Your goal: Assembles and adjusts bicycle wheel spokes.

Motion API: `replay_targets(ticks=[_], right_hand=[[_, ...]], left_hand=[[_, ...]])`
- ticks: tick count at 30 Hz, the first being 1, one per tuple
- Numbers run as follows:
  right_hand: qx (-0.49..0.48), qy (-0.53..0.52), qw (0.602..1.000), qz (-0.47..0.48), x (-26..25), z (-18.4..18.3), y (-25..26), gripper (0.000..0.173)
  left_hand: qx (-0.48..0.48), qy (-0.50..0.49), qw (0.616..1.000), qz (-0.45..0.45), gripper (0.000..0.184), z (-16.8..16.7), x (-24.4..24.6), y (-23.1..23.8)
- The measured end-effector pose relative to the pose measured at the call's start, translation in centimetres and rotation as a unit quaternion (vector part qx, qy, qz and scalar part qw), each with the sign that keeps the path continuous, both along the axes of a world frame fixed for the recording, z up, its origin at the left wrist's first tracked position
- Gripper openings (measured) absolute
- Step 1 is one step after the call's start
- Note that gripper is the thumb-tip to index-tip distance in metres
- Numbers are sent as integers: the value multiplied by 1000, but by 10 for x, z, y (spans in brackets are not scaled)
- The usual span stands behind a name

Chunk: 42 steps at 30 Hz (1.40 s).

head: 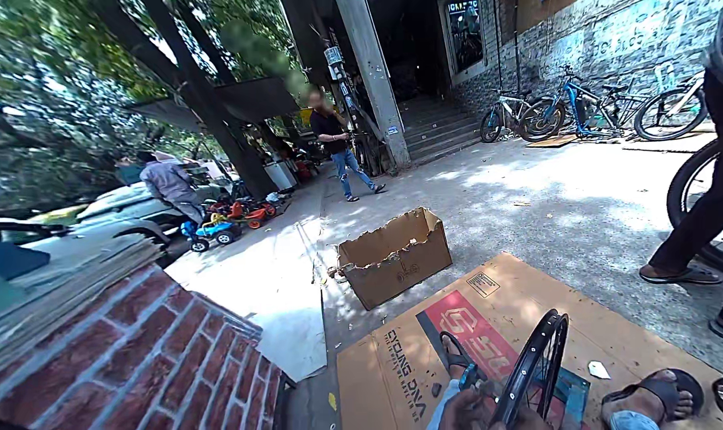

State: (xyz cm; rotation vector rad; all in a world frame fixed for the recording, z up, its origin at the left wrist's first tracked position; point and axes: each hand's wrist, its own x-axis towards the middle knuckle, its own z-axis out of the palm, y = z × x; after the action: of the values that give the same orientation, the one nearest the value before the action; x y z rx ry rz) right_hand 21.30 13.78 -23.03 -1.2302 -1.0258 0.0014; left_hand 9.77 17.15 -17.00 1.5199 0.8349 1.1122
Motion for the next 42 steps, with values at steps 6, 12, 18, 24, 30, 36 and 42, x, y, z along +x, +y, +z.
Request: replay_targets(ticks=[6, 12, 18, 24, 30, 36, 42], right_hand=[[-5, -173, 977, 126, 41, -13, -19, 23], [10, -157, 987, -12, 31, -18, -26, 23], [2, 62, 984, -167, 13, -26, -14, 28], [-52, 62, 997, -18, 13, -30, 0, 29], [12, 174, 959, 225, 30, -1, -1, 35], [41, 162, 977, 133, 19, -3, 0, 32], [66, 104, 991, -49, 2, -3, 19, 22]], left_hand=[[-9, 15, 1000, 16, 46, 0, -2, -4], [14, 32, 999, -41, 33, 4, 4, -6], [34, 77, 992, -93, 28, 10, -9, -2], [25, 145, 987, -61, 33, 20, 14, 18], [-54, 117, 991, -22, 52, 21, 17, 18], [12, 61, 998, -32, 24, 13, 21, 12], [-39, 54, 998, 1, 57, 18, 20, 15]])
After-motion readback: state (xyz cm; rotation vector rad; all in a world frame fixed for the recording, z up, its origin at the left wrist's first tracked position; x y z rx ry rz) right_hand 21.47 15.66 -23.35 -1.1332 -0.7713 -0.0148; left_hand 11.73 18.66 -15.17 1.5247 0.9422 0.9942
